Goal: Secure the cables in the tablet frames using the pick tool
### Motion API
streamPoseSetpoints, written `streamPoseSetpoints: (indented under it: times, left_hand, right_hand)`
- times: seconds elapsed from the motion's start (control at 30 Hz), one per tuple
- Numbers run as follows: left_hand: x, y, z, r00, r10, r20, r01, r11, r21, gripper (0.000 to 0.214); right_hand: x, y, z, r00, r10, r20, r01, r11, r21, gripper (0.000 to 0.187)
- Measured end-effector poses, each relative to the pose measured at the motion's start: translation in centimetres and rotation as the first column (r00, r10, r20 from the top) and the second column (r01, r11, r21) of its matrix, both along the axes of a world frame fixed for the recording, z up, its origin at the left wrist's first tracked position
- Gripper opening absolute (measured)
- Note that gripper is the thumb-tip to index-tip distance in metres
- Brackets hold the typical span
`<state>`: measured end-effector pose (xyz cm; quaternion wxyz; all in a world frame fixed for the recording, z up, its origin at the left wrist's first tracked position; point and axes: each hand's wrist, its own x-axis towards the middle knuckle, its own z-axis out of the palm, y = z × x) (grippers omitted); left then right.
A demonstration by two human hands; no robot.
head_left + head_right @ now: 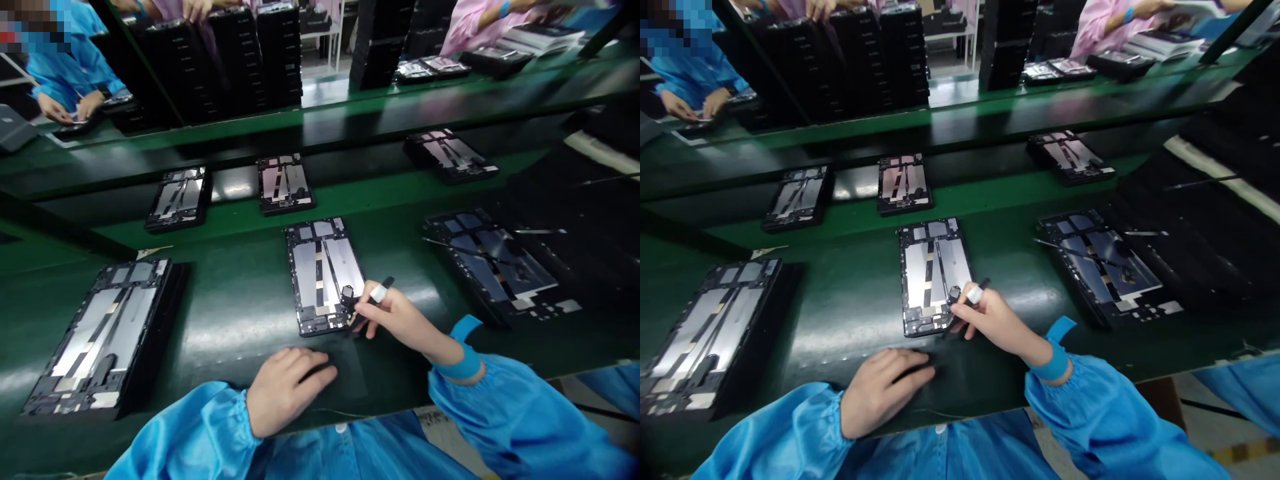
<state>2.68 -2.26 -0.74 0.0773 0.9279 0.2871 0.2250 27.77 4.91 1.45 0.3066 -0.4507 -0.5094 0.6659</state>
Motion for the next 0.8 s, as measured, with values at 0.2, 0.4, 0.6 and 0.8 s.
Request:
streamPoseSetpoints:
  times: [0.2,0.4,0.6,0.8]
  left_hand:
    - [-2.2,2.5,-0.9,0.985,0.172,0.026,-0.174,0.981,0.089,0.019]
    - [-2.3,2.5,-1.5,0.985,0.166,0.045,-0.170,0.982,0.085,0.019]
    - [-2.3,2.6,-1.3,0.982,0.183,0.051,-0.187,0.980,0.068,0.018]
    - [-2.2,2.6,-1.2,0.982,0.183,0.049,-0.186,0.981,0.059,0.019]
  right_hand:
    - [-4.2,3.3,0.3,0.984,0.128,0.123,-0.122,0.991,-0.053,0.035]
    - [-5.1,3.2,-0.3,0.977,0.146,0.153,-0.140,0.989,-0.050,0.035]
    - [-5.2,2.8,-0.4,0.982,0.118,0.149,-0.115,0.993,-0.026,0.034]
    - [-5.1,2.6,-0.7,0.981,0.120,0.155,-0.120,0.993,-0.008,0.030]
